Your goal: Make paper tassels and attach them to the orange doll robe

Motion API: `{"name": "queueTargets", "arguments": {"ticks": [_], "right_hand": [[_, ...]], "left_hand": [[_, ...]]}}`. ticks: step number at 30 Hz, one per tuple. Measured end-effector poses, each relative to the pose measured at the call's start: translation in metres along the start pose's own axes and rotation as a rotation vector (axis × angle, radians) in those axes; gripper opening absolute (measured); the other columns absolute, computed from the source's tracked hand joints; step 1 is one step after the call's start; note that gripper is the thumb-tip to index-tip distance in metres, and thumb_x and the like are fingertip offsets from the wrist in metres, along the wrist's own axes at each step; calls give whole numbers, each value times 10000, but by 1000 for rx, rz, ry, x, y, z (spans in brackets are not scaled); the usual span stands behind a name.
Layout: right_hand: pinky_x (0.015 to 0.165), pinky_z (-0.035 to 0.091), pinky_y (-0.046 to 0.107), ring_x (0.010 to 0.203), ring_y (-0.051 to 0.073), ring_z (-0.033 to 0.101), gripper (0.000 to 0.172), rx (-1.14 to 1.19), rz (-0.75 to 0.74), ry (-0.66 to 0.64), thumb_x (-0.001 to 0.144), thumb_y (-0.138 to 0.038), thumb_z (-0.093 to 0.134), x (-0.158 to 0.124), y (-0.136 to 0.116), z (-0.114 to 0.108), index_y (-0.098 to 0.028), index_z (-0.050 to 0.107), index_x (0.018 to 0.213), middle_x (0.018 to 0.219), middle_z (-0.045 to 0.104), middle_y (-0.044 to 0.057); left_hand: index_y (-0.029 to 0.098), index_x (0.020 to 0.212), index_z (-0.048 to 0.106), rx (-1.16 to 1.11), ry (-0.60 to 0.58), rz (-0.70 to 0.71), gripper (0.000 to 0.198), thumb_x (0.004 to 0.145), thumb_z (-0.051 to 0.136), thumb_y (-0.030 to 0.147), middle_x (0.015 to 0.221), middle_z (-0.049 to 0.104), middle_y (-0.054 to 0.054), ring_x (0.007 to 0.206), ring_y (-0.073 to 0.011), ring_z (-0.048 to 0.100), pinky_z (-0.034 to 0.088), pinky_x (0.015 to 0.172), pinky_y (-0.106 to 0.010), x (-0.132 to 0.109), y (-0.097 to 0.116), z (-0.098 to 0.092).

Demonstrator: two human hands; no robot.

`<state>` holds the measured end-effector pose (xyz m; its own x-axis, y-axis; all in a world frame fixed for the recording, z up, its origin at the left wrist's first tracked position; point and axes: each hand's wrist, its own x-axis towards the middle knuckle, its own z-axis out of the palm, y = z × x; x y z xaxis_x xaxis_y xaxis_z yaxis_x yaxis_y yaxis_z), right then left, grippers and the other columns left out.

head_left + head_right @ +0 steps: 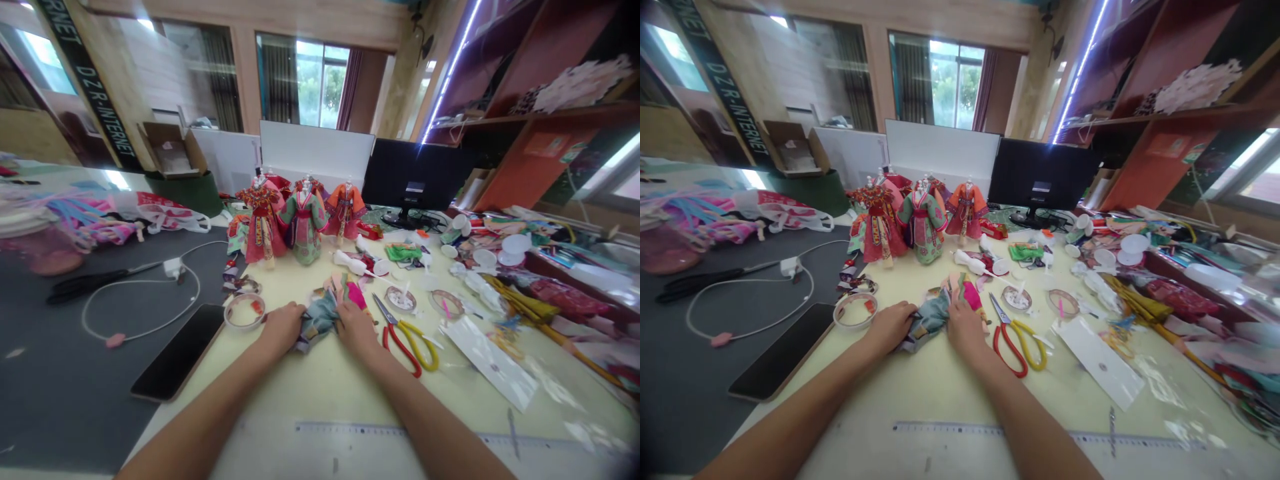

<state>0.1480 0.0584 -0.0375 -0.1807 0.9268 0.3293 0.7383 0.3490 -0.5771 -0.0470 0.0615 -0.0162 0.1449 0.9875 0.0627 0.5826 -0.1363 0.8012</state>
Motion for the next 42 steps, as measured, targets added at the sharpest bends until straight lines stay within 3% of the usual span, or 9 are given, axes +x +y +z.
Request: {"name": "queueTargets", "arguments": {"ticks": [4,8,15,20,23,26,28,32,42], "right_hand": [[708,454,347,798,228,574,188,82,24,63,769,-165,452,3,-5,2,-205,601,877,820,629,75],[629,474,269,692,160,574,177,193,-3,107,815,-203,389,0,-20,2,-192,562,852,750,614,18],[854,458,349,925,207,578,167,241,-283,46,730,-144,506,-14,-47,3,-202,583,866,957,648,64],[932,434,379,1002,207,574,192,237,-434,39,771,-189,525,-21,-50,1,-211,599,948,1026,659,68],[919,447,368,988,191,579,207,281,-441,173,797,-175,508,-22,-49,-2,-215,608,974,1017,657,71],[1008,366,417,1139,219,490,315,363,-290,292,759,-188,555,-19,-46,-6,-219,592,1070,1184,578,89],[1048,308,443,1208,250,431,451,489,-112,214,704,-224,614,-15,-42,-8,-206,555,1150,1273,517,97],[897,448,372,969,227,588,448,681,84,-12,681,-303,651,-8,-35,-7,-182,584,1107,1060,647,63],[627,444,241,661,131,527,150,766,168,-17,674,-278,613,-8,-31,-16,-173,604,780,697,588,-30]], "left_hand": [[202,741,660,-278,-1,-30,82,695,593,201,824,650,-59,874,-244,576,421,800,-307,5,3,8],[175,985,628,-600,-78,-68,330,778,556,422,894,675,-72,782,-203,615,474,688,-284,-3,18,21],[143,860,619,-1154,2,-190,344,582,778,271,814,672,-31,738,-151,623,481,710,-238,-7,27,32],[137,750,593,-1139,79,-248,284,530,761,202,655,630,25,572,-90,578,471,580,-185,0,17,29],[130,749,600,-1115,105,-249,270,513,731,147,645,632,26,567,-86,574,464,565,-172,1,14,26],[125,768,615,-1068,109,-243,294,495,722,119,660,641,17,582,-99,585,468,563,-178,-1,15,24],[122,767,619,-1034,63,-241,295,491,723,130,662,644,8,584,-114,592,477,563,-195,-4,18,23],[123,731,606,-991,-50,-230,241,521,709,181,616,624,4,527,-118,567,457,501,-205,-9,21,24],[147,885,621,-633,-27,-46,302,637,724,284,773,665,-24,816,-203,622,496,704,-263,-8,15,17]]}}
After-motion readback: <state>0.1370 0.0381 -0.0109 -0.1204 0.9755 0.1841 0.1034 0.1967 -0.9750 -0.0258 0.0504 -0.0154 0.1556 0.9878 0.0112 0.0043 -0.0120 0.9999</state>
